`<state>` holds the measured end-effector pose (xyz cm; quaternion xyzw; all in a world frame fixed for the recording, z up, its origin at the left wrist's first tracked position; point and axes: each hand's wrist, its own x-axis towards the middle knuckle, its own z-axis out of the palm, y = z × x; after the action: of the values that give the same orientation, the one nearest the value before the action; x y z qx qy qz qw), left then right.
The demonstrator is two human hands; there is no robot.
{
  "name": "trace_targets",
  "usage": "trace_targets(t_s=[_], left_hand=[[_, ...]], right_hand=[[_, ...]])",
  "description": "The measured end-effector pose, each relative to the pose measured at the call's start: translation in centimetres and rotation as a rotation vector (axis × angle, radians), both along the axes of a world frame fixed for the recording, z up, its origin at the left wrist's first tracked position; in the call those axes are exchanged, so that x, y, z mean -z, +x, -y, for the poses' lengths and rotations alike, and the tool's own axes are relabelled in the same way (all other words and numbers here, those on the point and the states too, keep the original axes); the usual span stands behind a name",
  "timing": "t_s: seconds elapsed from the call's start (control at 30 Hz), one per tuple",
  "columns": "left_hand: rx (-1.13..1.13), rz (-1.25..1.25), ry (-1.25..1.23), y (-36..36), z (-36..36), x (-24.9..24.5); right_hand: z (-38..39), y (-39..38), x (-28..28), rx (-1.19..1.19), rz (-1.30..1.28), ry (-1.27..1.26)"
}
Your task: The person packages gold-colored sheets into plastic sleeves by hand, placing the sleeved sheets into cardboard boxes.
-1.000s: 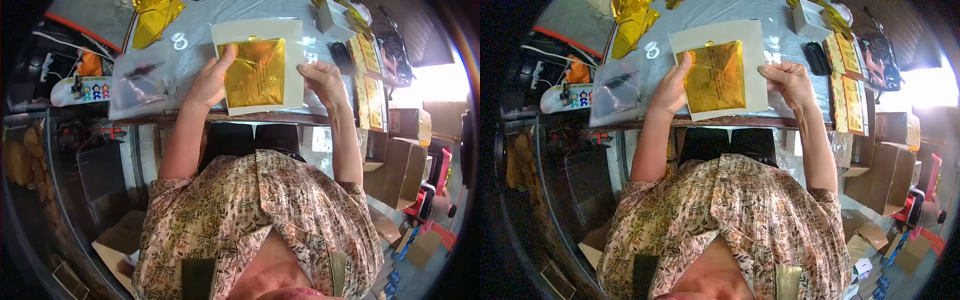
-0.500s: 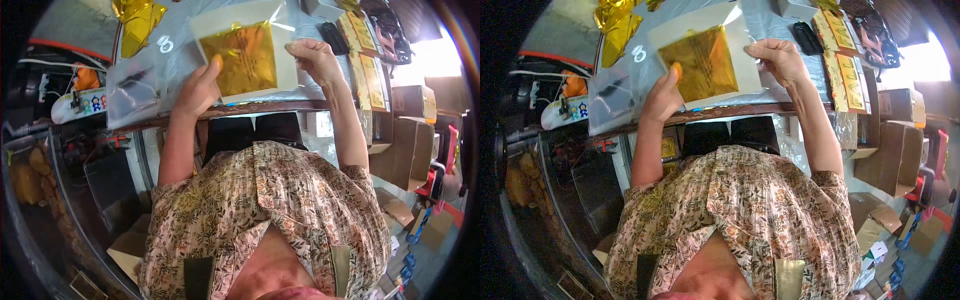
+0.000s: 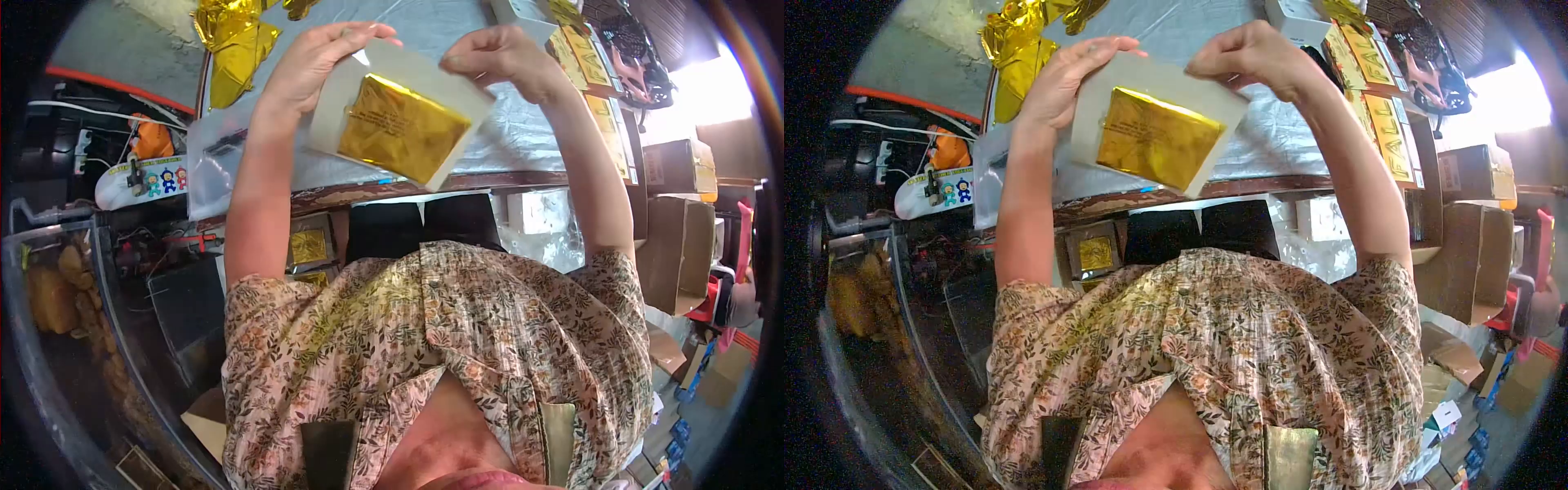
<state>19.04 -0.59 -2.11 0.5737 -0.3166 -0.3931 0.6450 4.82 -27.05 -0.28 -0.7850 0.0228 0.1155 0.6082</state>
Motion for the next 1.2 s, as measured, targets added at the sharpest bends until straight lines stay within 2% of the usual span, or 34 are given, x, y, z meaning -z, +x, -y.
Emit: trace_targets(t_s=[0.03,0.07,0.13,0.17,0.23,0.47,0.7,0.77,0.9,1.0,1.2], left_hand=[[-0.073,-0.062,-0.102,-0.2,-0.2,0.3],[-0.073,-0.058,-0.104,-0.4,-0.4,0.6],[-0.229,-0.248,-0.164,-1.3,-0.8,1.2],[-0.233,-0.249,-0.165,-1.5,-0.9,1.7],[-0.383,-0.322,-0.181,-1.9,-0.8,2.6],[-0.436,-0.426,-0.219,-3.5,-1.3,3.3],[-0.460,-0.542,-0.279,-4.1,-1.7,5.9],[-0.476,-0.547,-0.265,-4.0,-1.4,6.5],[-0.458,-0.574,-0.263,-3.4,-0.9,7.9],[-0.486,-0.565,-0.231,-2.5,-1.2,9.0],[-0.426,-0.553,-0.146,-1.3,-2.0,11.4]], right_hand=[[0.9,-0.4,0.1,0.093,0.035,-0.019],[1.7,-0.8,0.3,0.182,0.070,-0.040],[2.0,-1.3,1.1,0.229,0.046,-0.011],[1.9,-1.5,1.9,0.289,0.072,0.074],[1.6,-1.9,3.1,0.351,0.112,0.194],[0.0,-2.1,5.0,0.509,0.124,0.408],[-1.7,-2.2,6.4,0.578,0.167,0.434],[-2.0,-1.6,7.3,0.691,0.190,0.429],[-0.6,-1.0,9.1,0.628,0.121,0.464],[-0.5,-1.8,8.6,0.501,0.042,0.588],[1.3,-2.5,9.7,0.369,-0.063,0.541]])
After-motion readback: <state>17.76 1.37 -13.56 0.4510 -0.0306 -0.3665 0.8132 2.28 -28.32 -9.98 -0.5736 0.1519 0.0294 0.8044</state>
